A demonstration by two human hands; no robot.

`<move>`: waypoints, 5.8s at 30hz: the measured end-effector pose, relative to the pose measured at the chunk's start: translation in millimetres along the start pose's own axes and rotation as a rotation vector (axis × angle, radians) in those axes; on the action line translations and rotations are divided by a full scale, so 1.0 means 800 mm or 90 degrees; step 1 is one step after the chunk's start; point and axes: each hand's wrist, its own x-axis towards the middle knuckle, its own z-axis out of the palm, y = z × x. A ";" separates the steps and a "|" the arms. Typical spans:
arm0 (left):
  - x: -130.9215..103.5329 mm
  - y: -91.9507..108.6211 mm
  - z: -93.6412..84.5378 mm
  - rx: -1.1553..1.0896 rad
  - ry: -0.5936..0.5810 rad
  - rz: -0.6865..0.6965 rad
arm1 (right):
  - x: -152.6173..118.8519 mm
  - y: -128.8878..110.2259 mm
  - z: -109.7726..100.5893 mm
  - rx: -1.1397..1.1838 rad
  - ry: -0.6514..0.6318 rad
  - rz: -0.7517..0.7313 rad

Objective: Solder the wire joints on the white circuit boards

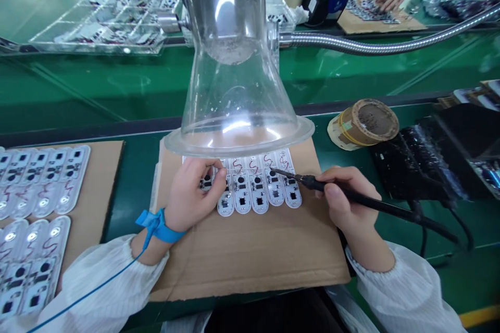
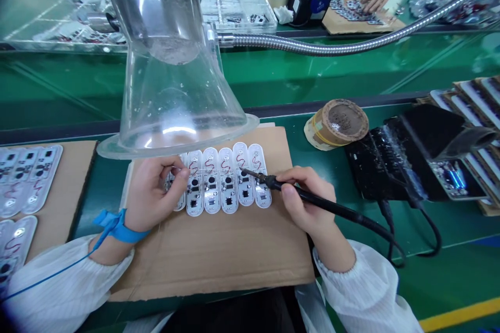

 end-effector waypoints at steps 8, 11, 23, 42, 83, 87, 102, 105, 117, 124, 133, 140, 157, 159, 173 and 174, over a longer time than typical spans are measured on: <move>0.002 0.002 -0.001 -0.011 0.022 0.008 | -0.007 0.002 0.003 -0.003 -0.079 0.020; 0.002 0.002 -0.002 -0.006 0.023 0.016 | -0.006 0.002 0.004 -0.009 -0.097 0.009; -0.001 -0.001 -0.001 -0.003 0.047 0.033 | -0.003 -0.002 0.005 -0.025 -0.111 -0.008; 0.002 0.001 0.002 -0.018 -0.028 0.036 | 0.011 -0.017 0.010 -0.098 -0.109 -0.077; 0.002 -0.007 -0.029 0.007 0.034 0.098 | 0.002 -0.006 0.009 0.075 -0.082 0.012; -0.028 -0.041 -0.054 -0.056 0.104 -0.083 | -0.002 -0.001 0.002 0.175 0.003 0.109; -0.071 -0.044 -0.049 -0.273 0.176 -0.380 | 0.036 0.041 0.012 0.199 0.001 0.149; -0.066 -0.040 -0.060 -0.245 0.125 -0.320 | 0.059 0.033 0.002 0.200 -0.021 0.141; -0.004 -0.046 -0.013 -0.211 0.003 -0.071 | 0.035 -0.003 0.066 0.128 0.010 0.035; -0.009 -0.048 -0.013 -0.179 -0.014 -0.018 | 0.023 0.012 0.047 0.080 -0.058 -0.019; -0.008 -0.045 -0.016 -0.145 -0.023 -0.046 | 0.028 0.005 0.051 -0.007 -0.124 -0.038; -0.006 -0.045 -0.015 -0.126 -0.030 -0.044 | 0.033 -0.006 0.053 -0.036 -0.132 -0.062; -0.009 -0.044 -0.016 -0.122 0.001 -0.056 | 0.030 -0.002 0.056 -0.001 -0.143 -0.042; -0.008 -0.043 -0.016 -0.119 0.000 -0.056 | 0.032 -0.004 0.057 -0.009 -0.154 -0.049; -0.005 -0.039 -0.018 -0.113 -0.024 0.010 | 0.042 -0.021 0.057 -0.085 -0.175 -0.122; -0.006 -0.040 -0.020 -0.120 -0.013 0.014 | 0.040 -0.019 0.056 -0.082 -0.178 -0.112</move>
